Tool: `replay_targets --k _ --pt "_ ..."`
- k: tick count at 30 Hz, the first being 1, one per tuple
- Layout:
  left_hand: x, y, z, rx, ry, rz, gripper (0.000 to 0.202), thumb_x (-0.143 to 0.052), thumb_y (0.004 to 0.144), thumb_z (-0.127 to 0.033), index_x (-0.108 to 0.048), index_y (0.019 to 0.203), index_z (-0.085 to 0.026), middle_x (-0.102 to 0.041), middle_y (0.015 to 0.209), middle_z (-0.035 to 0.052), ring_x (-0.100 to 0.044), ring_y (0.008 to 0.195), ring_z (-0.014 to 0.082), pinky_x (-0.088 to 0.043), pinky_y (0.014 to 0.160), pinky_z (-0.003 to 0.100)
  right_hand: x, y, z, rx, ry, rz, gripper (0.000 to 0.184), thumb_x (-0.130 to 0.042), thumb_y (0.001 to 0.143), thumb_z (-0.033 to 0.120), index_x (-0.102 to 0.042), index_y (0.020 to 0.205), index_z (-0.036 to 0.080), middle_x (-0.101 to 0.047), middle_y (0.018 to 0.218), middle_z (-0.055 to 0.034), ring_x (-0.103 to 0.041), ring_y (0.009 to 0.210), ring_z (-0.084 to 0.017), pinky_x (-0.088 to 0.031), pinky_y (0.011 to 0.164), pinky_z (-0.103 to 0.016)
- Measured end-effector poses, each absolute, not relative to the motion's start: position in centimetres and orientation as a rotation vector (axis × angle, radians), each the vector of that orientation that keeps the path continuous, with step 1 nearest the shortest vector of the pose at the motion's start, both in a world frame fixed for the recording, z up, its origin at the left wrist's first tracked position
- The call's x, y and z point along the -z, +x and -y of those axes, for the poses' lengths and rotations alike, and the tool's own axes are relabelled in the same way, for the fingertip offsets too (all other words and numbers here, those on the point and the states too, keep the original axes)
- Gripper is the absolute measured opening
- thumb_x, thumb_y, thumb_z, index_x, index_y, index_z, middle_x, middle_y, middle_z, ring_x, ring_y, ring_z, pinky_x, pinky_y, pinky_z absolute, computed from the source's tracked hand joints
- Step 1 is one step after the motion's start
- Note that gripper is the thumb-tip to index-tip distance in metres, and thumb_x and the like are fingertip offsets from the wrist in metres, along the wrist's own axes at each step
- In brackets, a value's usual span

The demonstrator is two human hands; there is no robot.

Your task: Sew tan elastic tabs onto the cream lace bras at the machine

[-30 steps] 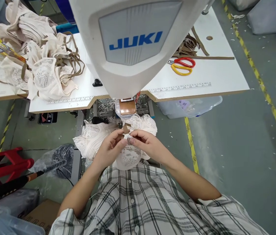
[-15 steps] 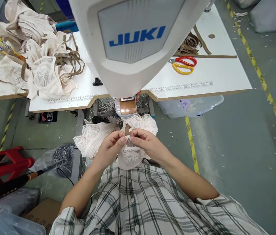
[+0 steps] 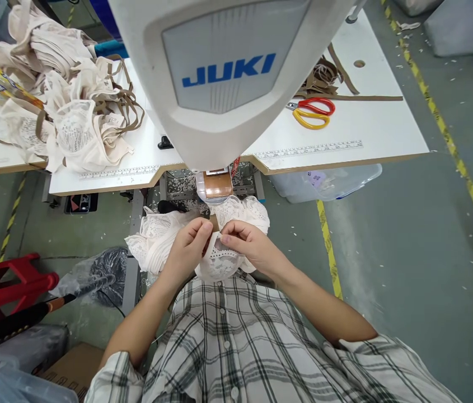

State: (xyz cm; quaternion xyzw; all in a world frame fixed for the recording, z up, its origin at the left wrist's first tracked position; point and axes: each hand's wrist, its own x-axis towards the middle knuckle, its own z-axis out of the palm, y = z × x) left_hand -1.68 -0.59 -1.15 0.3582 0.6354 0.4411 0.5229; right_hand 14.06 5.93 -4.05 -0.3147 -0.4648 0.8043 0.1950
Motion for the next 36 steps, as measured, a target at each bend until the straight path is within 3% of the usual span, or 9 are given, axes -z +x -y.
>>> replay_targets --k 5,9,13,17,20,25,28,31,36 --pt "1.0 -1.9 -0.1 -1.075 1.020 -1.619 0.035 -0.048 0.097 -0.039 -0.048 0.068 -0.019 -0.042 0.065 -0.0033 -0.037 0.061 0.0111 -0.031 0.056 0.024 5.9 15.0 -7.3 -2.110 -0.904 1.601 0.033 -0.059 0.089 0.051 -0.063 0.095 0.019 -0.065 0.087 -0.0027 -0.059 0.076 -0.014 -0.048 0.069 -0.028" --pt "0.9 -2.4 -0.2 -1.075 1.048 -1.666 0.036 -0.047 0.098 -0.038 -0.047 0.067 -0.019 -0.044 0.066 -0.0024 -0.039 0.063 0.0120 -0.032 0.059 0.025 11.3 16.7 -9.3 -1.483 -1.240 2.105 0.046 -0.054 0.091 0.052 -0.058 0.121 0.017 -0.061 0.121 -0.0141 -0.058 0.111 -0.026 -0.045 0.096 -0.042" --pt "0.6 -2.3 -0.2 -1.062 1.089 -1.690 0.036 -0.047 0.098 -0.039 -0.048 0.068 -0.019 -0.046 0.067 -0.0019 -0.041 0.063 0.0124 -0.033 0.060 0.026 15.7 18.5 -10.1 -1.174 -1.363 2.498 0.050 -0.059 0.089 0.049 -0.057 0.124 0.014 -0.054 0.131 -0.0199 -0.048 0.124 -0.034 -0.036 0.104 -0.046" --pt "0.2 -2.6 0.0 -1.085 1.181 -1.706 0.036 -0.048 0.098 -0.042 -0.051 0.069 -0.019 -0.047 0.067 -0.0017 -0.043 0.064 0.0125 -0.035 0.060 0.025 16.0 19.9 -10.1 -1.391 -1.332 2.383 0.033 -0.059 0.087 0.050 -0.061 0.090 0.017 -0.060 0.092 -0.0093 -0.056 0.087 -0.023 -0.042 0.079 -0.034" --pt "0.4 -4.2 -0.4 -1.018 1.190 -1.824 0.036 -0.046 0.098 -0.045 -0.056 0.074 -0.019 -0.050 0.067 -0.0014 -0.047 0.063 0.0131 -0.037 0.059 0.025 14.7 21.2 -10.3 -1.569 -1.318 2.195 0.039 -0.045 0.094 0.054 -0.050 0.076 0.020 -0.046 0.068 0.0012 -0.044 0.063 -0.014 -0.037 0.063 -0.027" --pt "2.4 -5.2 -2.4 -0.739 1.516 -2.261 0.026 -0.048 0.094 -0.038 -0.063 0.096 -0.017 -0.066 0.101 0.0107 -0.059 0.099 0.0263 -0.045 0.087 0.038 11.9 22.7 -9.5 -1.792 -1.141 1.541 0.040 -0.051 0.090 0.060 -0.055 0.084 0.021 -0.052 0.079 0.0005 -0.047 0.072 -0.014 -0.039 0.067 -0.025" --pt "3.6 -2.5 -3.5 -0.775 1.622 -2.009 0.034 -0.051 0.093 -0.040 -0.061 0.115 -0.015 -0.062 0.121 0.0165 -0.053 0.119 0.0306 -0.041 0.101 0.044 9.8 21.8 -8.4 -1.870 -1.005 1.490 0.038 -0.054 0.090 0.058 -0.061 0.090 0.020 -0.060 0.088 -0.0021 -0.053 0.079 -0.015 -0.041 0.072 -0.026" --pt "4.5 0.6 -4.1 -0.796 1.473 -1.496 0.037 -0.051 0.094 -0.044 -0.061 0.118 -0.018 -0.066 0.116 0.0113 -0.060 0.111 0.0253 -0.045 0.095 0.035 7.7 21.0 -7.7 -1.897 -0.879 1.558 0.035 -0.053 0.093 0.052 -0.061 0.087 0.019 -0.062 0.085 -0.0022 -0.055 0.078 -0.014 -0.043 0.072 -0.026" --pt "5.6 1.5 -4.0 -0.776 1.254 -1.475 0.040 -0.047 0.094 -0.048 -0.062 0.075 -0.016 -0.059 0.068 0.0008 -0.054 0.069 0.0159 -0.041 0.066 0.026 6.2 21.6 -11.8 -1.599 -0.813 2.130 0.029 -0.050 0.096 0.041 -0.066 0.086 0.019 -0.068 0.084 -0.0021 -0.059 0.076 -0.014 -0.043 0.070 -0.025"
